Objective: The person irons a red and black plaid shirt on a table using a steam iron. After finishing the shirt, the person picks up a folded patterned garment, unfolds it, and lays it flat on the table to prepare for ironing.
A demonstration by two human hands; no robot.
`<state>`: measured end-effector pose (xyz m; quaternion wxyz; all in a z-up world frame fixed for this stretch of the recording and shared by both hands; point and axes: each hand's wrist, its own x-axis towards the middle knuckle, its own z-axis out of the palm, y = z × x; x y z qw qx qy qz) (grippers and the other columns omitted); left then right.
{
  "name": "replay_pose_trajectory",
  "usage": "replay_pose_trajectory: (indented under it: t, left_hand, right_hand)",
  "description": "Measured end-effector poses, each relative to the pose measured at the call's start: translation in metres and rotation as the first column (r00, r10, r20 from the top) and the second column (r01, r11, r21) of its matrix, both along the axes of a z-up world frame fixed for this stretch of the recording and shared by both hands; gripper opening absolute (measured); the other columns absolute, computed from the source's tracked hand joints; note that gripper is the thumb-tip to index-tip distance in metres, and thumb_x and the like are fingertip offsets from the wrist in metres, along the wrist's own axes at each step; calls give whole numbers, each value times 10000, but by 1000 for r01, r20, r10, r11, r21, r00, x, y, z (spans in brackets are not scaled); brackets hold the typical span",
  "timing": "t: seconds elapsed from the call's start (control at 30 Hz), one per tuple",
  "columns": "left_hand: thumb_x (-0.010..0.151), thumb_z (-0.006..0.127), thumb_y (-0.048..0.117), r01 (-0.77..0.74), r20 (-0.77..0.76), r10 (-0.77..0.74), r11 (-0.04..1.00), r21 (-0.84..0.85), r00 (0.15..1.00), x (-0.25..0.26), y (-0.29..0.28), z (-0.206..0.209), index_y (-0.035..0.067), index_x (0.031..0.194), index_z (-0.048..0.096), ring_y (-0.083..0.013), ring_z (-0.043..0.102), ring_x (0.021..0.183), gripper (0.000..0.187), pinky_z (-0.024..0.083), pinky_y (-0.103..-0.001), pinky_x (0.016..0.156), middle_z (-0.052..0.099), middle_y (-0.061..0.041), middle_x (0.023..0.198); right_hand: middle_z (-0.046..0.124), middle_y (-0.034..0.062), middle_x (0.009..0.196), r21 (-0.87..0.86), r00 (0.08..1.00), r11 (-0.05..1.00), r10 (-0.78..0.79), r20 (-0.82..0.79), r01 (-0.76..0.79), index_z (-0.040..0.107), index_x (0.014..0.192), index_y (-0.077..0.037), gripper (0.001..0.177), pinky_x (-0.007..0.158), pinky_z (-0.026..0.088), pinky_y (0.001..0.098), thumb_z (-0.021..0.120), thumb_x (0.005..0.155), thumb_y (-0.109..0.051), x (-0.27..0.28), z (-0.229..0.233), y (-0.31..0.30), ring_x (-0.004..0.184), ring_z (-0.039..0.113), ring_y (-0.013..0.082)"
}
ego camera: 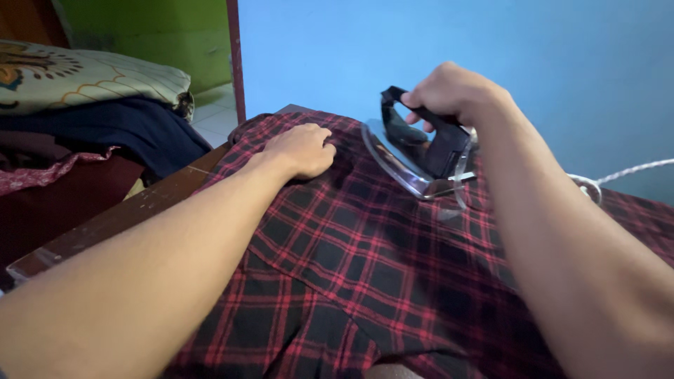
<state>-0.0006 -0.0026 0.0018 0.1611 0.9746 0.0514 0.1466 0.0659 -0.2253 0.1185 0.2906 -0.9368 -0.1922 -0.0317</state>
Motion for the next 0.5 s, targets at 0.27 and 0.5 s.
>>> replay_pose_trajectory:
  t: [0.27,0.5]
  left_hand:
    - [869,548,313,-86,-103,80,995,-50,991,19,-15,21,44,1314,673,-376,574,1325,534,466,-492,1109,603,-219,1419]
    - [822,627,284,38,51,-29,984,-172,998,66,-79,13,-43,1232,683,-429,605,1284,527,502,-494,1077,634,-311,1336]
  right_hand:
    - [736,48,767,-45,983,982,-184,6,184,770,854,-31,305,555,425,376,681,974,-297,37,-14,-27,573,603,137]
    - [695,102,670,-89,981,988,-114,156,129,759,778,-12,360,523,484,374,662,946,-315,44,-19,-32,514,594,177]
